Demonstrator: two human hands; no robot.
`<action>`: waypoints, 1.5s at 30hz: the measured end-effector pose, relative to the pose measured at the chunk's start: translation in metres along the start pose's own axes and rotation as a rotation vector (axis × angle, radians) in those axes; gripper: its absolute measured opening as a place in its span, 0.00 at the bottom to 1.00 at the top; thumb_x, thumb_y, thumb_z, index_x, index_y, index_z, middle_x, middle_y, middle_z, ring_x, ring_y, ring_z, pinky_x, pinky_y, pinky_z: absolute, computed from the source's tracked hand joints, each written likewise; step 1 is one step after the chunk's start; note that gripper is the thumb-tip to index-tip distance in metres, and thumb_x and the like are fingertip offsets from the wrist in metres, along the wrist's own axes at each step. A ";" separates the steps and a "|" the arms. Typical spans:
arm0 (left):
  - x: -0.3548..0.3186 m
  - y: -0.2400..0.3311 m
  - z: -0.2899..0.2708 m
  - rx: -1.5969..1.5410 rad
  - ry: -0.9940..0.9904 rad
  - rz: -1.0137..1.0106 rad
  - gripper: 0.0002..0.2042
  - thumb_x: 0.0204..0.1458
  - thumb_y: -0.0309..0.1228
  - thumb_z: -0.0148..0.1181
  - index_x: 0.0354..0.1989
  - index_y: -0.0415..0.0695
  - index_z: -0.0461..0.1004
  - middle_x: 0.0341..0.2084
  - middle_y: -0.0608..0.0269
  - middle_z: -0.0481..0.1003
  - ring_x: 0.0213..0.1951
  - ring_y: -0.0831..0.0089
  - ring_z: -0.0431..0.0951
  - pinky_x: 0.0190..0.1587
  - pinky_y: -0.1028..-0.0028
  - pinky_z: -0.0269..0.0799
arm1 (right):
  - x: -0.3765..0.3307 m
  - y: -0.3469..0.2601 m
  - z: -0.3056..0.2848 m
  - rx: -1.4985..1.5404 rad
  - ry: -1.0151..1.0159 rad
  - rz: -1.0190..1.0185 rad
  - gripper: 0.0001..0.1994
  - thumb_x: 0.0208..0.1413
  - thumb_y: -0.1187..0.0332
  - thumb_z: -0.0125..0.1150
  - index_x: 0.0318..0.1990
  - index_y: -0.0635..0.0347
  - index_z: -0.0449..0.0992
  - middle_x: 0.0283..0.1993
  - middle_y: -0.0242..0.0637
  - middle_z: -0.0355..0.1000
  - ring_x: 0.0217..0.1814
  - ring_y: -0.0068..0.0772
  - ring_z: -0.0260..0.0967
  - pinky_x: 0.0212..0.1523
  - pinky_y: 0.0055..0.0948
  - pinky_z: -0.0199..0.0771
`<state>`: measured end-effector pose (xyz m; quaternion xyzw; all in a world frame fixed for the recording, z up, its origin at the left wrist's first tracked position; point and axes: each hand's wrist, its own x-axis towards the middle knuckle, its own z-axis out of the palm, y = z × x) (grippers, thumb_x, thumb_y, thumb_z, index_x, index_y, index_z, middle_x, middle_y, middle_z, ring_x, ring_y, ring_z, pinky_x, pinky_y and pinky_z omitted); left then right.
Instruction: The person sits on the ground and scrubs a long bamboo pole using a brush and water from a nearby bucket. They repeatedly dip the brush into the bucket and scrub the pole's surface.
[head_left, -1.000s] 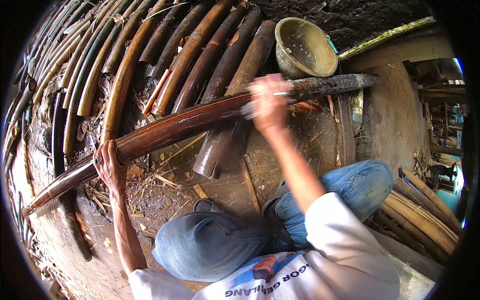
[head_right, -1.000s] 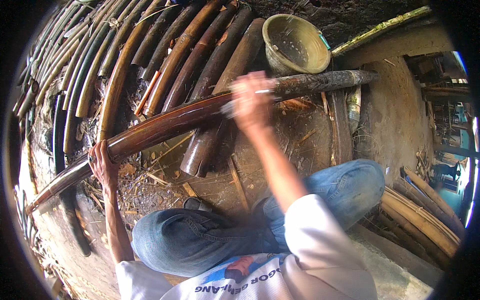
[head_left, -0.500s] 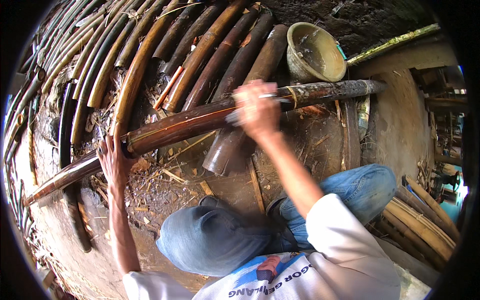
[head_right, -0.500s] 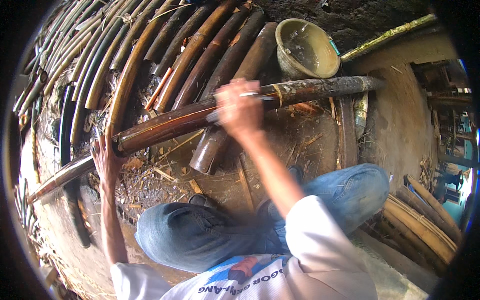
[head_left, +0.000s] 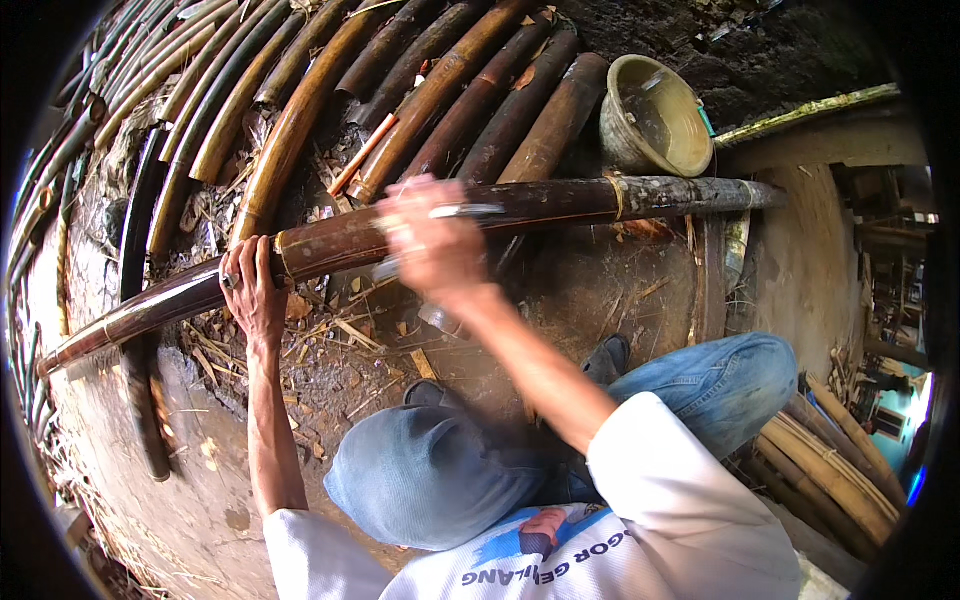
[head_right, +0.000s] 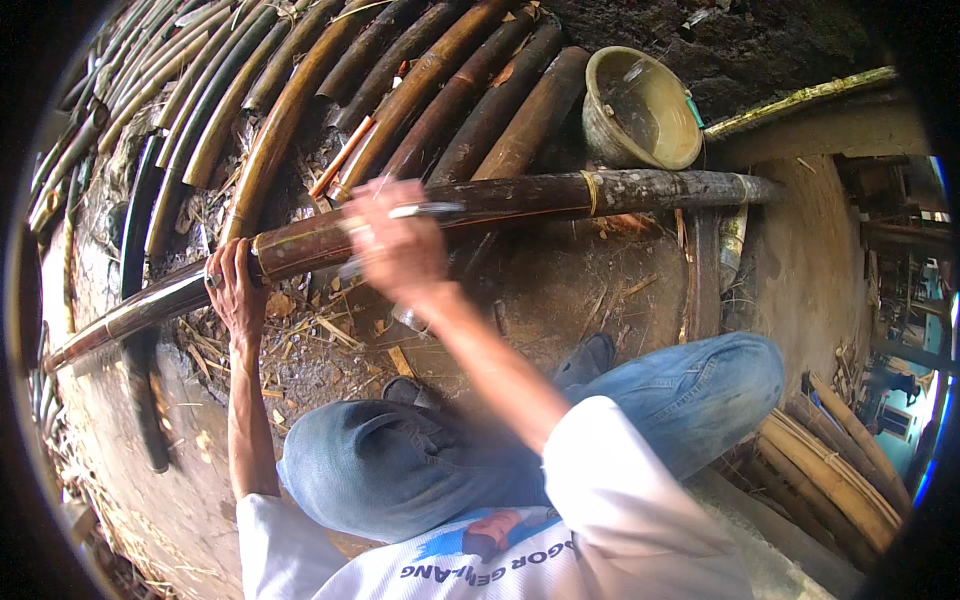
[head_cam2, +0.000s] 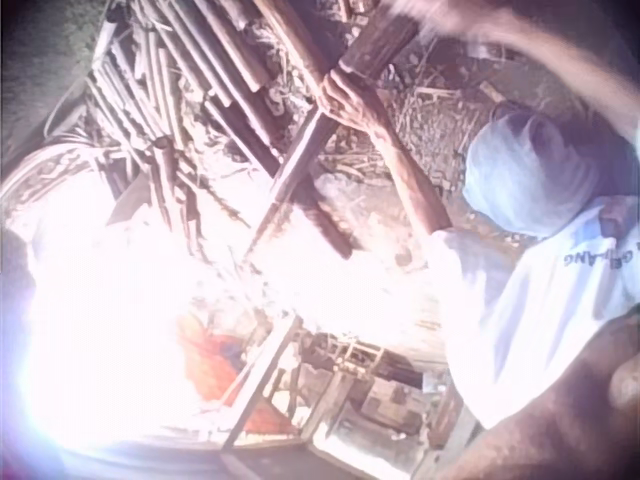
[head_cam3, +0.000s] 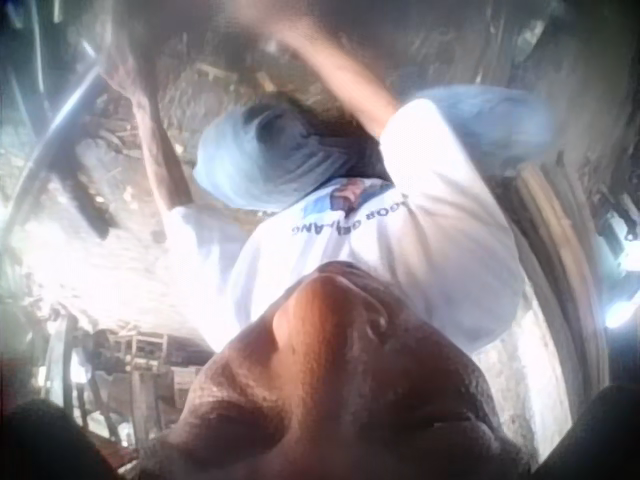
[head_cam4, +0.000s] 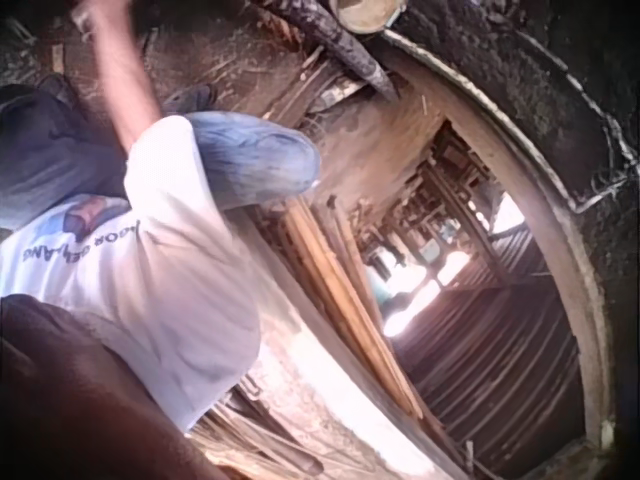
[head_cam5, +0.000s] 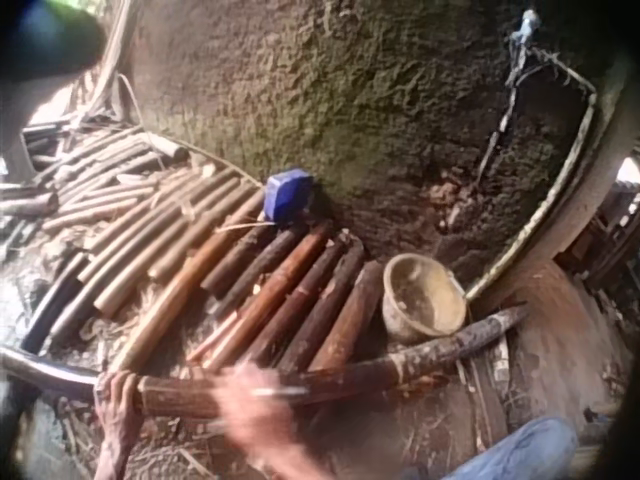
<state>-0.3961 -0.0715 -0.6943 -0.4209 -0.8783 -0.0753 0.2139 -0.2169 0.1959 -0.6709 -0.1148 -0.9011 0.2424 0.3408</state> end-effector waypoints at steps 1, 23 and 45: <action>-0.002 -0.002 -0.003 0.017 0.013 -0.008 0.38 0.40 0.23 0.75 0.67 0.47 0.72 0.63 0.60 0.74 0.68 0.57 0.69 0.74 0.51 0.60 | -0.011 0.033 -0.028 -0.185 0.041 0.080 0.13 0.66 0.65 0.62 0.54 0.57 0.84 0.57 0.46 0.81 0.64 0.54 0.76 0.72 0.55 0.67; 0.052 -0.014 -0.016 -0.216 -0.445 0.073 0.42 0.31 0.37 0.81 0.62 0.49 0.72 0.51 0.54 0.77 0.50 0.48 0.80 0.55 0.50 0.70 | -0.070 0.235 -0.191 -0.734 0.052 0.463 0.19 0.75 0.61 0.49 0.64 0.61 0.77 0.68 0.58 0.72 0.80 0.64 0.57 0.79 0.58 0.55; 0.029 0.025 0.003 -0.082 -0.060 -0.038 0.42 0.37 0.28 0.79 0.68 0.45 0.70 0.63 0.56 0.73 0.69 0.52 0.68 0.74 0.50 0.59 | 0.011 0.006 0.033 -0.190 0.045 -0.049 0.14 0.66 0.65 0.62 0.52 0.63 0.84 0.55 0.47 0.82 0.65 0.55 0.74 0.70 0.55 0.67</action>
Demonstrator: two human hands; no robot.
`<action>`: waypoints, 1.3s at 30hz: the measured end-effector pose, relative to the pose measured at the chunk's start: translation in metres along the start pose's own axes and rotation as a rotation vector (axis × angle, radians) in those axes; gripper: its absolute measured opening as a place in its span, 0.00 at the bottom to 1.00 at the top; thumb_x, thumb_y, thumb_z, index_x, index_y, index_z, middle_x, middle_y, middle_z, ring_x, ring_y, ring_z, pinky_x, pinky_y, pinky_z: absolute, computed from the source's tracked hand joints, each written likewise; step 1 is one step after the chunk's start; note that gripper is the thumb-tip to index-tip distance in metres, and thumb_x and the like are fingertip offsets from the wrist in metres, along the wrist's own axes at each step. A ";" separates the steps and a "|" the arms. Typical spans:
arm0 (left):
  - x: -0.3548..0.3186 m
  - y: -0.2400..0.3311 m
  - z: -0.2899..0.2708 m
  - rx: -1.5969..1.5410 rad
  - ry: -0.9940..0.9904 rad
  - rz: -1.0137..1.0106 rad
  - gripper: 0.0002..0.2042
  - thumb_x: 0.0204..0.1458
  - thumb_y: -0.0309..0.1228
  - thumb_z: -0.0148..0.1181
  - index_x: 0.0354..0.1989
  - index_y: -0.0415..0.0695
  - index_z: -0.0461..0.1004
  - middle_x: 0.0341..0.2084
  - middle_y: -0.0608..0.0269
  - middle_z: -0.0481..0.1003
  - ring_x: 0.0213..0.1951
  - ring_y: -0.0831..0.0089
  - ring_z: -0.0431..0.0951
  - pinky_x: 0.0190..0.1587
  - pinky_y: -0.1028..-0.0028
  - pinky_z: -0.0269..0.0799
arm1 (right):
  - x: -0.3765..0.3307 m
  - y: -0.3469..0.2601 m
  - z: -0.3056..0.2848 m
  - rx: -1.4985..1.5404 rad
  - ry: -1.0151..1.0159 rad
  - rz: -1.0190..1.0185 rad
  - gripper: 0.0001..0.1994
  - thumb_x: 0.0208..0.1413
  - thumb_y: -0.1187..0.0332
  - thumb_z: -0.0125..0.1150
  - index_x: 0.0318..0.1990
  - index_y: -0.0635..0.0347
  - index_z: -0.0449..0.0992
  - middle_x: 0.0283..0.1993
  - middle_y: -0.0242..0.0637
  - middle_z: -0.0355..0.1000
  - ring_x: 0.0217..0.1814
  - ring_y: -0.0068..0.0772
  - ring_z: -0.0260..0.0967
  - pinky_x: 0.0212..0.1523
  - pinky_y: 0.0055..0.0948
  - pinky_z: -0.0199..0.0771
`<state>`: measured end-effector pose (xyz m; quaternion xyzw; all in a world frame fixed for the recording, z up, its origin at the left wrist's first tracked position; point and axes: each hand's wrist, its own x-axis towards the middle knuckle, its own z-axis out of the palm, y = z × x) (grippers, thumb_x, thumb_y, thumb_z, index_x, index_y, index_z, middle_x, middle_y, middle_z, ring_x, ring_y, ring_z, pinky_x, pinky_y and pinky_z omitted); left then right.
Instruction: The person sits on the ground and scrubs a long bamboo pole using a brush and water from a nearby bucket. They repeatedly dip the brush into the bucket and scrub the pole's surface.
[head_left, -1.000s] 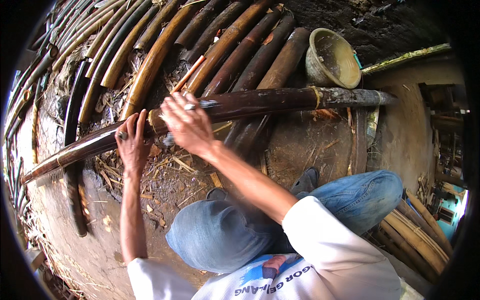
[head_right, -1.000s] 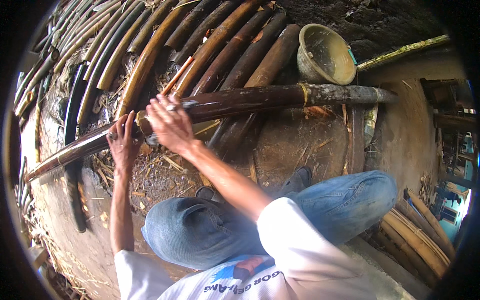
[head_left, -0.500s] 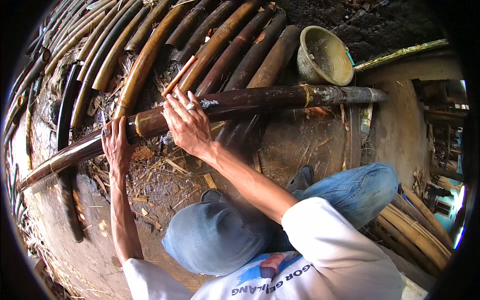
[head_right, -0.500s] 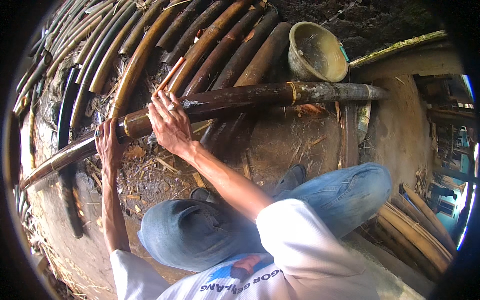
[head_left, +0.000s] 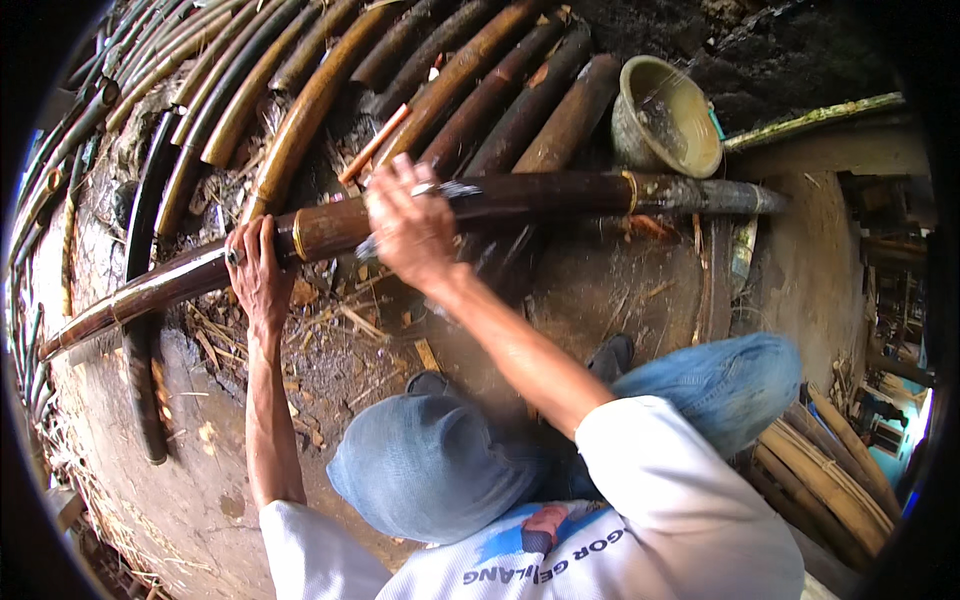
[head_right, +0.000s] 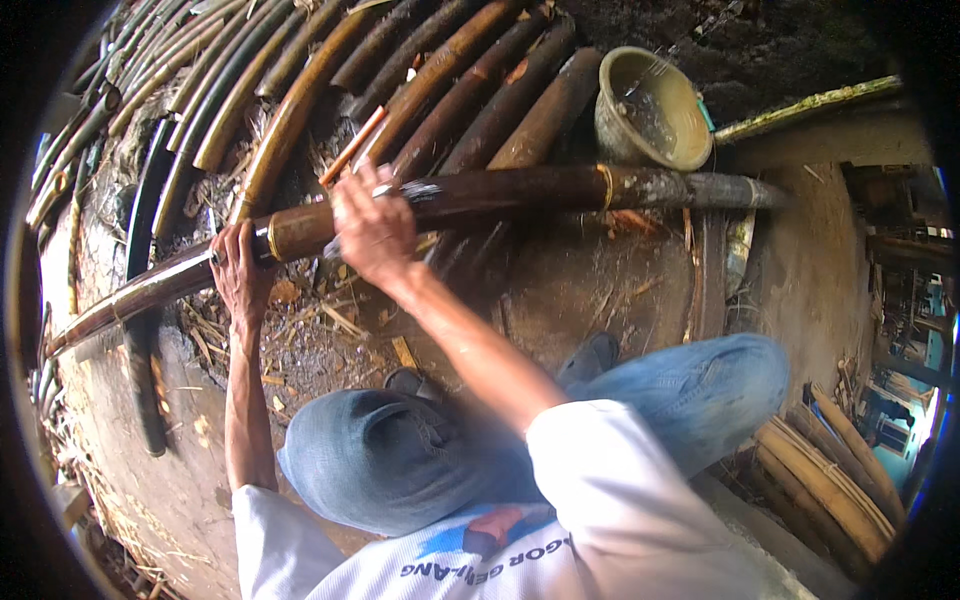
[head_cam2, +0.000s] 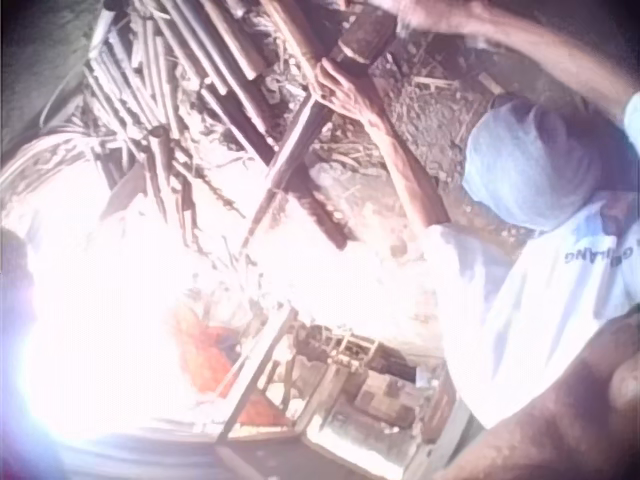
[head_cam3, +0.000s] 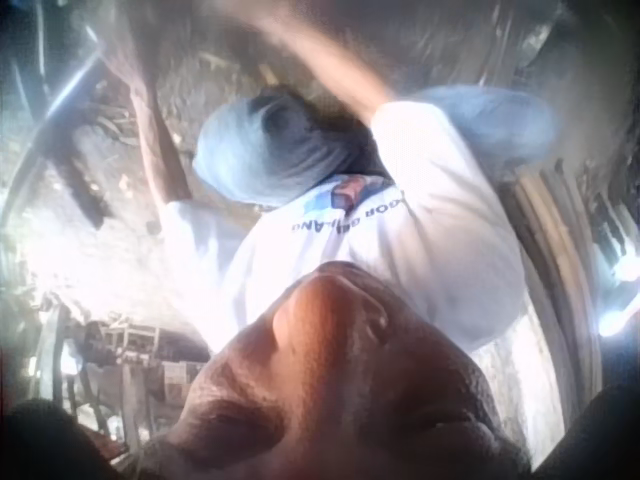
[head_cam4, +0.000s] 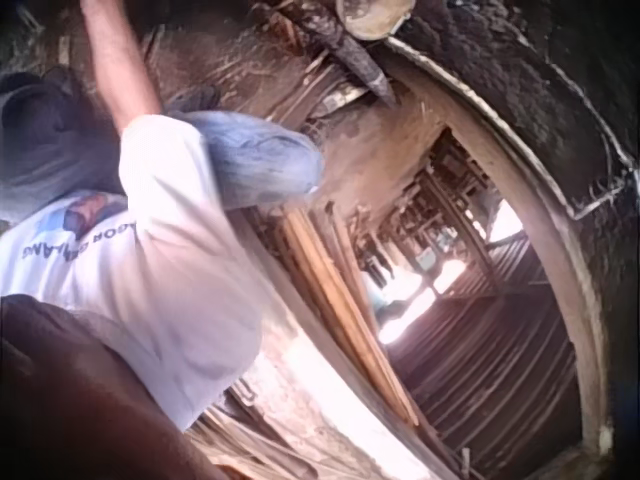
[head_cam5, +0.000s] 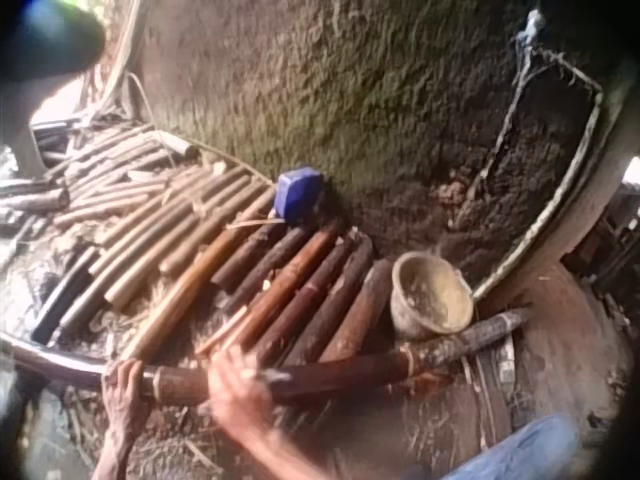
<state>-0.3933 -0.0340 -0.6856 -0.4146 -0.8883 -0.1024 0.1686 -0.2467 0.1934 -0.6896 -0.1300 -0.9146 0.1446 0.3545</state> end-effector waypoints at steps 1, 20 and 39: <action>0.003 -0.002 0.005 -0.006 0.002 0.021 0.42 0.37 0.28 0.79 0.68 0.45 0.70 0.63 0.56 0.73 0.69 0.53 0.68 0.74 0.50 0.59 | 0.000 -0.004 0.008 0.002 -0.027 0.001 0.15 0.66 0.64 0.63 0.54 0.60 0.83 0.58 0.47 0.81 0.69 0.55 0.73 0.72 0.53 0.68; -0.051 -0.030 0.002 0.136 0.193 0.057 0.37 0.50 0.25 0.71 0.72 0.46 0.66 0.68 0.57 0.69 0.72 0.55 0.66 0.76 0.48 0.58 | -0.056 0.119 -0.104 -0.070 -0.045 0.242 0.21 0.68 0.61 0.62 0.65 0.57 0.77 0.66 0.45 0.76 0.74 0.57 0.66 0.79 0.59 0.55; -0.030 -0.015 0.004 0.071 0.163 0.010 0.39 0.43 0.27 0.74 0.69 0.45 0.69 0.66 0.58 0.72 0.70 0.58 0.67 0.75 0.49 0.57 | -0.056 0.242 -0.159 -0.327 0.084 0.531 0.17 0.73 0.59 0.51 0.51 0.58 0.83 0.64 0.54 0.74 0.70 0.63 0.68 0.72 0.58 0.65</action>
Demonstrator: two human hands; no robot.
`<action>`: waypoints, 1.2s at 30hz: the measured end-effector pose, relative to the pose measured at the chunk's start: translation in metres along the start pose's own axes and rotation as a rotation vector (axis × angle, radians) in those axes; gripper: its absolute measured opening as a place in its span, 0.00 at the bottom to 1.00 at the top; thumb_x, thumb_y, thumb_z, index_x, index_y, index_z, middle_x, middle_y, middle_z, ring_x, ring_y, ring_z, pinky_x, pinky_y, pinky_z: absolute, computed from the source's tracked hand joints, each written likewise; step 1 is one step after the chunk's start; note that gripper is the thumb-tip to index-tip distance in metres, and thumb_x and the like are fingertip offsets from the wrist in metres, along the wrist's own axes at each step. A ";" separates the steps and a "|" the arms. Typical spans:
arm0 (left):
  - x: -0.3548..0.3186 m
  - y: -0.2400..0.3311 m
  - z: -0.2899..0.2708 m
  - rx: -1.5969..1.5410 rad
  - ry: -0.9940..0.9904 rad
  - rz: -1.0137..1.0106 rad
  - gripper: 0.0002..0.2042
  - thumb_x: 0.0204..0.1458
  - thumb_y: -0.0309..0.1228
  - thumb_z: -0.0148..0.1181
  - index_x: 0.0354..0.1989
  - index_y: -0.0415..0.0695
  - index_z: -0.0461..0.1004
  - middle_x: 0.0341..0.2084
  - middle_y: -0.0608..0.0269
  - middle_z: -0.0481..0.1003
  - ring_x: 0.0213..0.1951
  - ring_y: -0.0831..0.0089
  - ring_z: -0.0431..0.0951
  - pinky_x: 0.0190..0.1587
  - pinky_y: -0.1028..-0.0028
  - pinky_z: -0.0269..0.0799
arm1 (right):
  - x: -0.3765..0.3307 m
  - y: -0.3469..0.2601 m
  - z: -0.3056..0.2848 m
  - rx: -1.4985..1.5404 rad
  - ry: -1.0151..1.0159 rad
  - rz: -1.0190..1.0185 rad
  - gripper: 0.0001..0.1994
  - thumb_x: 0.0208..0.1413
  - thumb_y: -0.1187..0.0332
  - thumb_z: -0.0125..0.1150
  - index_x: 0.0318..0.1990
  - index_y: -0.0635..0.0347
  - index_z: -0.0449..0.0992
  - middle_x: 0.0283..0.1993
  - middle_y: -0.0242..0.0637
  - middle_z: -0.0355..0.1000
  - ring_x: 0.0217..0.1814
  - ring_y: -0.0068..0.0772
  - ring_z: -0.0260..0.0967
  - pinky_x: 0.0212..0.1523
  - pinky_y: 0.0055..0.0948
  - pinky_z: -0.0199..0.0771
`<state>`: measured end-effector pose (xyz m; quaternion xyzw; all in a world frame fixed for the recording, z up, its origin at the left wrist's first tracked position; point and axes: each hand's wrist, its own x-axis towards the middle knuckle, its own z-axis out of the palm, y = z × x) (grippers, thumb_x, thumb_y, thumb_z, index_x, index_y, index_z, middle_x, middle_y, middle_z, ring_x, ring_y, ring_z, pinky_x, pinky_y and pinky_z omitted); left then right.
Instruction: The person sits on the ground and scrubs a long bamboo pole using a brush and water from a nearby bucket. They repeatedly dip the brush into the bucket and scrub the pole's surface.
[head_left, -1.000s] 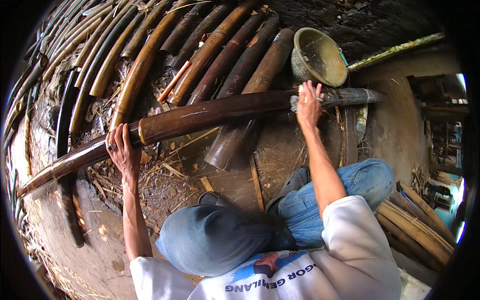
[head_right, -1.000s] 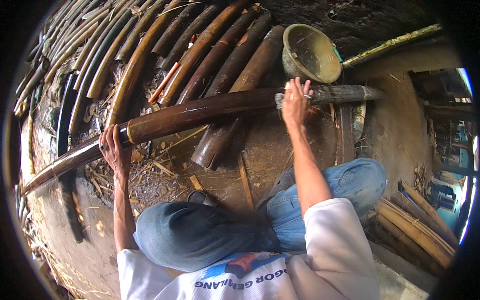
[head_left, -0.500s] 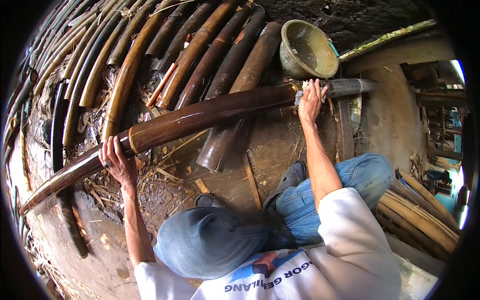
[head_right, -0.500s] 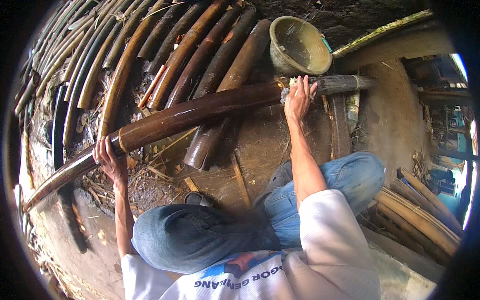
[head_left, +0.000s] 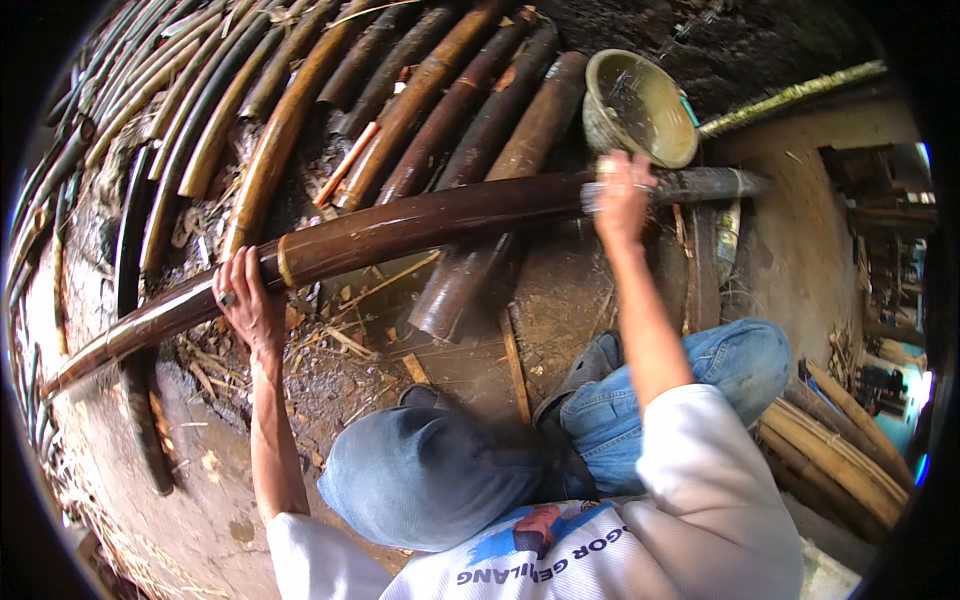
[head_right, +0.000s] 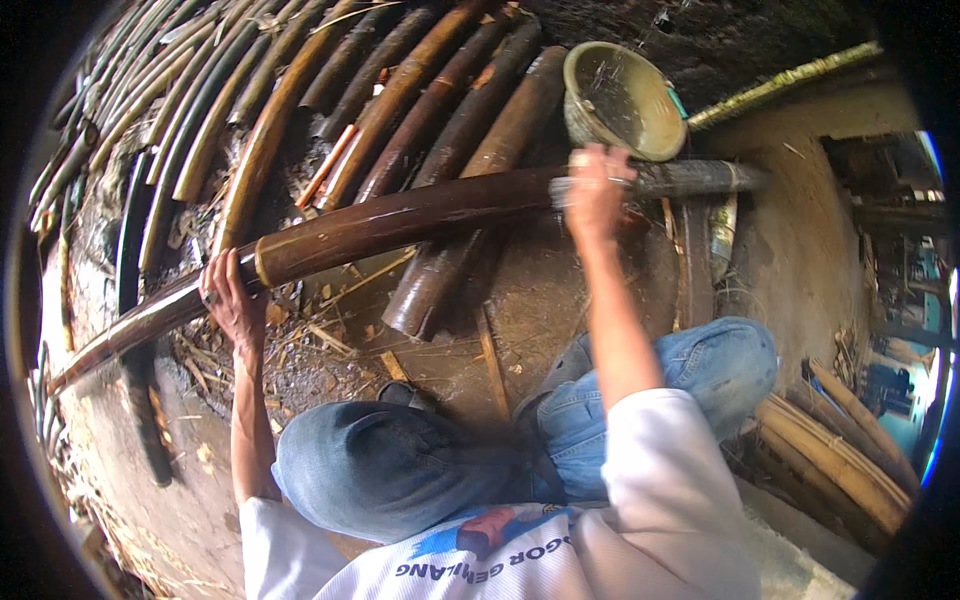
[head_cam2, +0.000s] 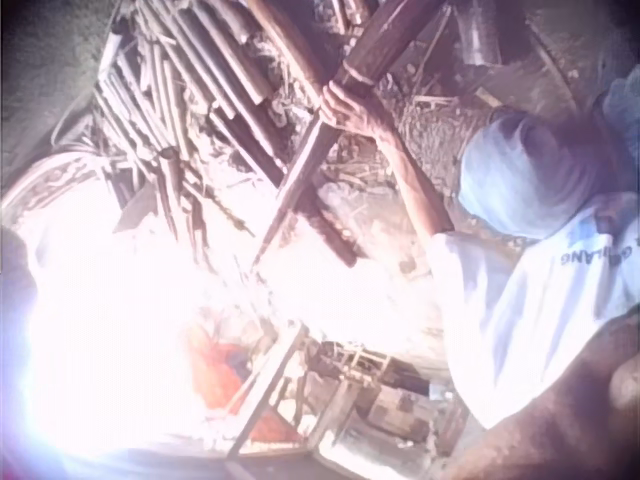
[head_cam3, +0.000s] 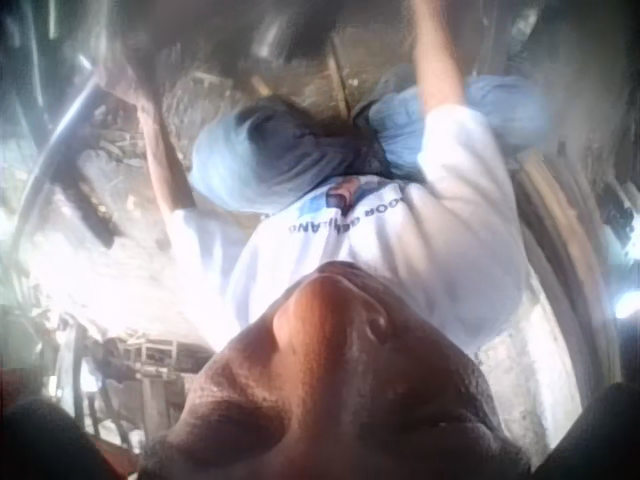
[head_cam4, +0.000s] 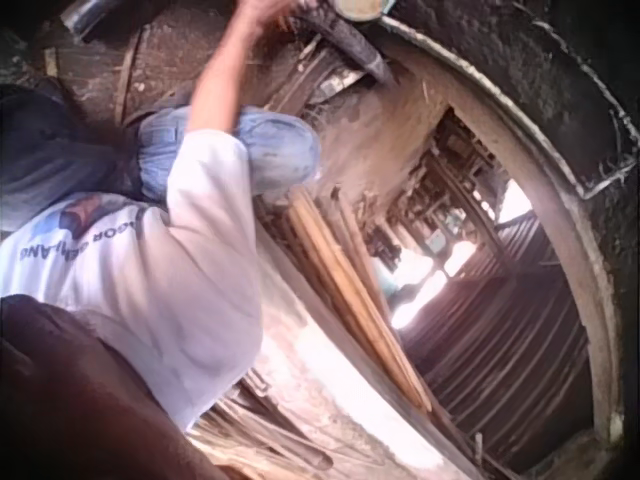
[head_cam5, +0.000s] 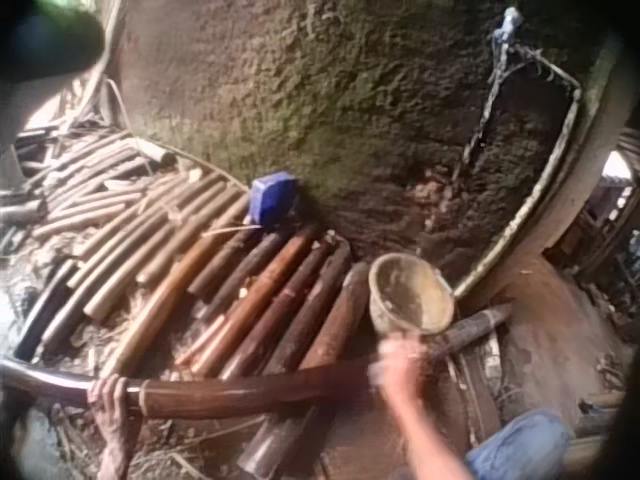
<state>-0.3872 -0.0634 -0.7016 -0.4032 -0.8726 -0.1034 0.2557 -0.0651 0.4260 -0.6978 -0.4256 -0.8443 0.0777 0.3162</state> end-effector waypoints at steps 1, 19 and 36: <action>0.013 0.017 0.013 -0.066 0.016 0.010 0.39 0.41 0.28 0.75 0.68 0.45 0.71 0.64 0.59 0.73 0.69 0.57 0.69 0.74 0.49 0.58 | 0.015 0.071 -0.008 -0.346 0.074 -0.171 0.16 0.74 0.60 0.51 0.52 0.58 0.84 0.63 0.54 0.76 0.71 0.63 0.67 0.72 0.60 0.65; 0.099 -0.041 -0.024 -0.273 -0.910 0.075 0.48 0.22 0.41 0.85 0.62 0.42 0.73 0.55 0.49 0.80 0.58 0.50 0.80 0.61 0.57 0.75 | -0.042 -0.068 0.003 -0.131 0.108 -0.192 0.12 0.70 0.62 0.57 0.52 0.54 0.84 0.57 0.51 0.80 0.65 0.55 0.74 0.59 0.58 0.77; 0.090 -0.049 -0.022 -0.301 -0.919 0.017 0.43 0.22 0.40 0.83 0.56 0.44 0.76 0.49 0.52 0.81 0.54 0.49 0.81 0.59 0.55 0.76 | -0.080 -0.207 0.016 0.200 -0.119 -0.460 0.16 0.65 0.66 0.60 0.58 0.54 0.84 0.60 0.43 0.81 0.63 0.49 0.77 0.59 0.47 0.81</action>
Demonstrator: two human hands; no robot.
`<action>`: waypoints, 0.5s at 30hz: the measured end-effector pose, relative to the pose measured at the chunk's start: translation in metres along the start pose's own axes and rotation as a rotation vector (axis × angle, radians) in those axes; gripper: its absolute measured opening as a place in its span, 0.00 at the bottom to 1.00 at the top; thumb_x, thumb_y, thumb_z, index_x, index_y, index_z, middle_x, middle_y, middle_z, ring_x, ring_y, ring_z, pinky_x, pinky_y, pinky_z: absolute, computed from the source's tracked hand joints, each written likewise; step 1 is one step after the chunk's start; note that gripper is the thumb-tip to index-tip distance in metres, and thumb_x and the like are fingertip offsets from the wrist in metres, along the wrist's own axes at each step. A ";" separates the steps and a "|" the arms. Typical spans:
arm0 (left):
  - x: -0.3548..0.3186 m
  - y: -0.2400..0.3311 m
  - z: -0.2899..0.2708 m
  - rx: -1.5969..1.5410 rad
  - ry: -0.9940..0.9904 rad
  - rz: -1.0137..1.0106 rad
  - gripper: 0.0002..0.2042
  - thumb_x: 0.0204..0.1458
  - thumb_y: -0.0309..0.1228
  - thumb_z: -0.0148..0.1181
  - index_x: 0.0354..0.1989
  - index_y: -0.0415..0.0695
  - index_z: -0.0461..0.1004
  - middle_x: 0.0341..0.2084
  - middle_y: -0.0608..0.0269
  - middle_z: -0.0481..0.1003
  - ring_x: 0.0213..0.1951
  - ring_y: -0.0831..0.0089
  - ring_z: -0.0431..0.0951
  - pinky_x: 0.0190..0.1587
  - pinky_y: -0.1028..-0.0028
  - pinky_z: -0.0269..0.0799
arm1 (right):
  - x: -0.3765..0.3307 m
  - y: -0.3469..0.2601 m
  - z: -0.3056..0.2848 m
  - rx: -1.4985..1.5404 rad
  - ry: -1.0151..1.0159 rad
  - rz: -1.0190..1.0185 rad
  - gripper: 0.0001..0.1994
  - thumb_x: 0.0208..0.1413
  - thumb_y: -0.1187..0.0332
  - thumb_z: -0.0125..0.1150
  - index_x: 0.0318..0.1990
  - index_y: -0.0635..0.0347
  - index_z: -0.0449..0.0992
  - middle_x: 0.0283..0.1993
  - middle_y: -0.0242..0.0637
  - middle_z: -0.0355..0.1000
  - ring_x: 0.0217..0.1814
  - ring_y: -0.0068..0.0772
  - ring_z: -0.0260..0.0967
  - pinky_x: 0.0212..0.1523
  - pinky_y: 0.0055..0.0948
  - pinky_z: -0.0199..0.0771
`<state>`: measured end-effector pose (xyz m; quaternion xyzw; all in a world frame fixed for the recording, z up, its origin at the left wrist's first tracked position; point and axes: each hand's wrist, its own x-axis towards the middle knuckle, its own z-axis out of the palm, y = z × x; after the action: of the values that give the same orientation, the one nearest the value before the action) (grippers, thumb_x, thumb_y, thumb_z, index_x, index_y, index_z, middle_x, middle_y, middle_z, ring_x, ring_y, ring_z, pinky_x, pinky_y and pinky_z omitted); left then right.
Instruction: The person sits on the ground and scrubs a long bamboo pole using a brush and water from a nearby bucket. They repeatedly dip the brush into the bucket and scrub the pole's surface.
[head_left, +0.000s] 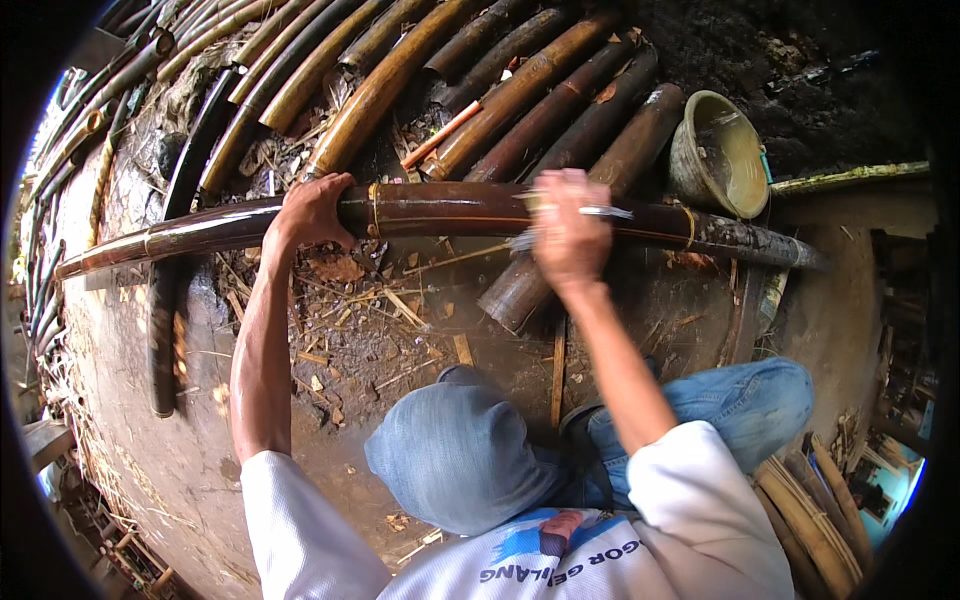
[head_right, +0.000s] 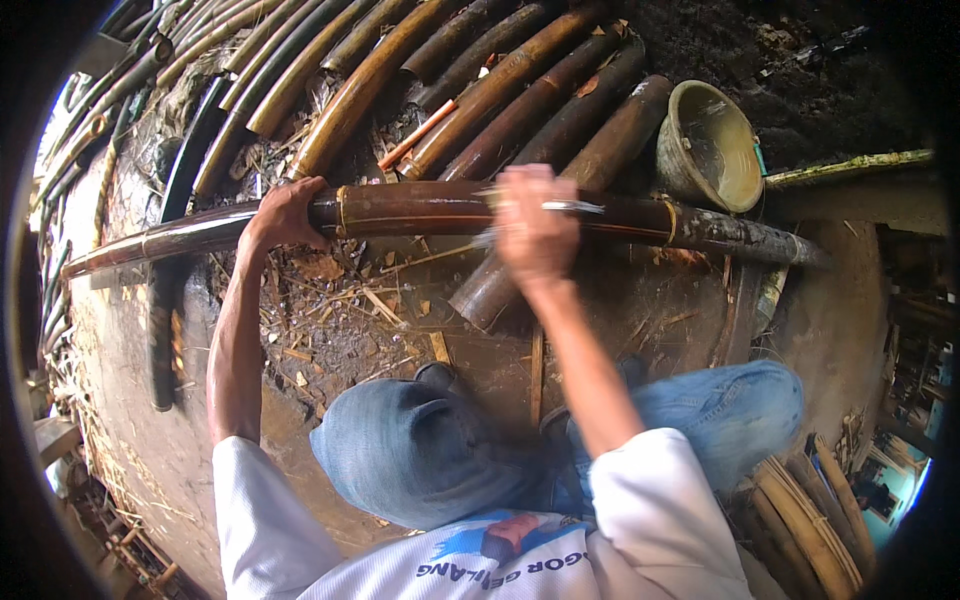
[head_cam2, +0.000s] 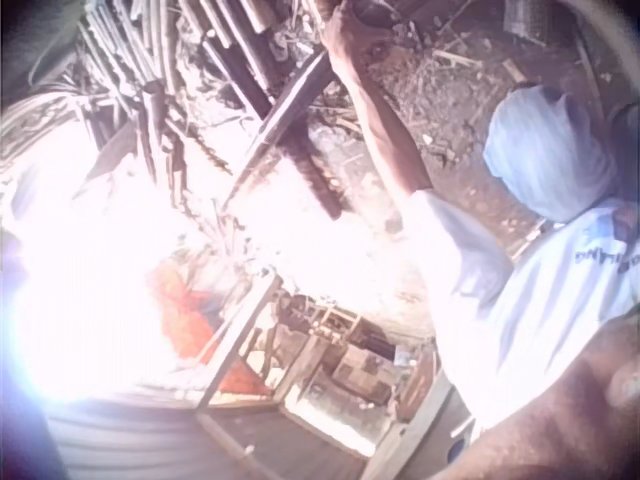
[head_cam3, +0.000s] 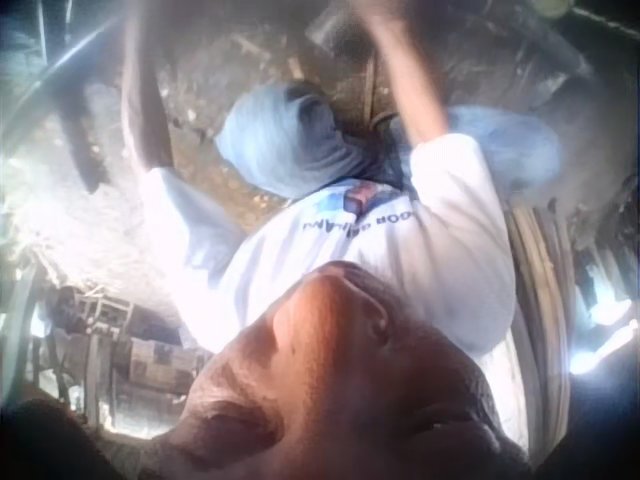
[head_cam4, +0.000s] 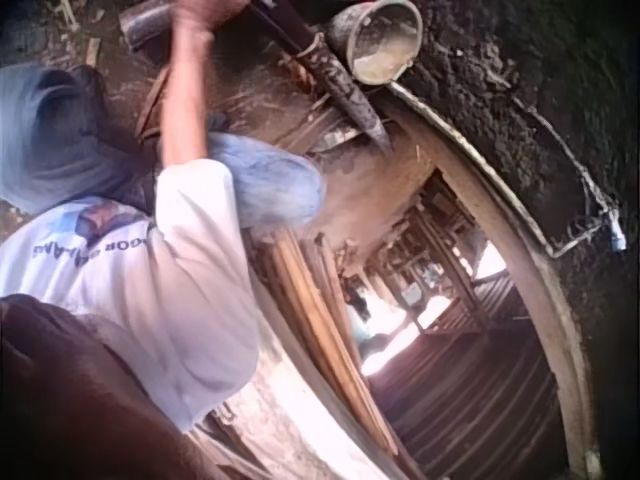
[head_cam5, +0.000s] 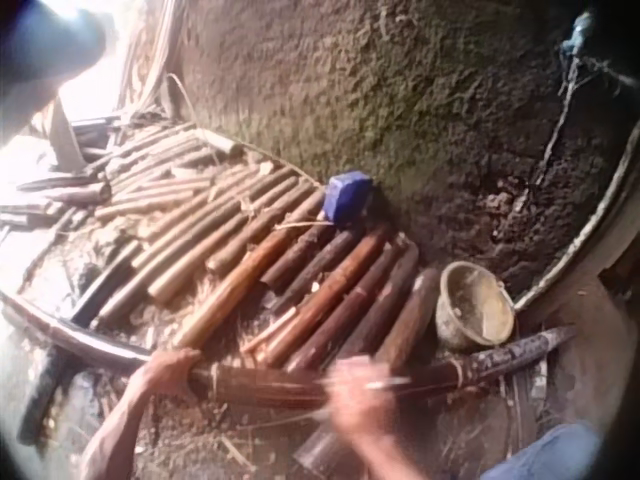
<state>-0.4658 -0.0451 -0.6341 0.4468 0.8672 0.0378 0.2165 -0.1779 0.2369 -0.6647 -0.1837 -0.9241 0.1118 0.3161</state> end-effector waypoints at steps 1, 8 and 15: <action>0.005 0.004 -0.003 -0.003 -0.021 0.007 0.43 0.22 0.40 0.83 0.56 0.44 0.76 0.49 0.52 0.81 0.54 0.49 0.81 0.58 0.55 0.76 | -0.007 0.043 -0.018 -0.100 0.107 -0.037 0.16 0.66 0.65 0.58 0.57 0.55 0.84 0.55 0.42 0.82 0.61 0.50 0.77 0.57 0.49 0.80; 0.010 0.020 -0.001 0.024 0.041 0.038 0.46 0.22 0.39 0.83 0.60 0.44 0.74 0.52 0.53 0.80 0.57 0.49 0.80 0.58 0.53 0.74 | 0.030 -0.026 0.004 0.146 -0.067 0.112 0.12 0.57 0.54 0.69 0.39 0.50 0.85 0.44 0.46 0.82 0.51 0.51 0.81 0.54 0.50 0.79; 0.005 0.000 0.006 -0.009 0.026 0.007 0.46 0.20 0.36 0.86 0.58 0.45 0.74 0.50 0.51 0.81 0.55 0.48 0.81 0.58 0.54 0.77 | 0.006 -0.036 0.048 0.481 0.112 0.073 0.08 0.61 0.64 0.64 0.41 0.55 0.86 0.47 0.41 0.84 0.59 0.52 0.79 0.71 0.61 0.66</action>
<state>-0.4657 -0.0419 -0.6412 0.4486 0.8682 0.0481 0.2069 -0.2219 0.2020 -0.6866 -0.1425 -0.8447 0.3295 0.3969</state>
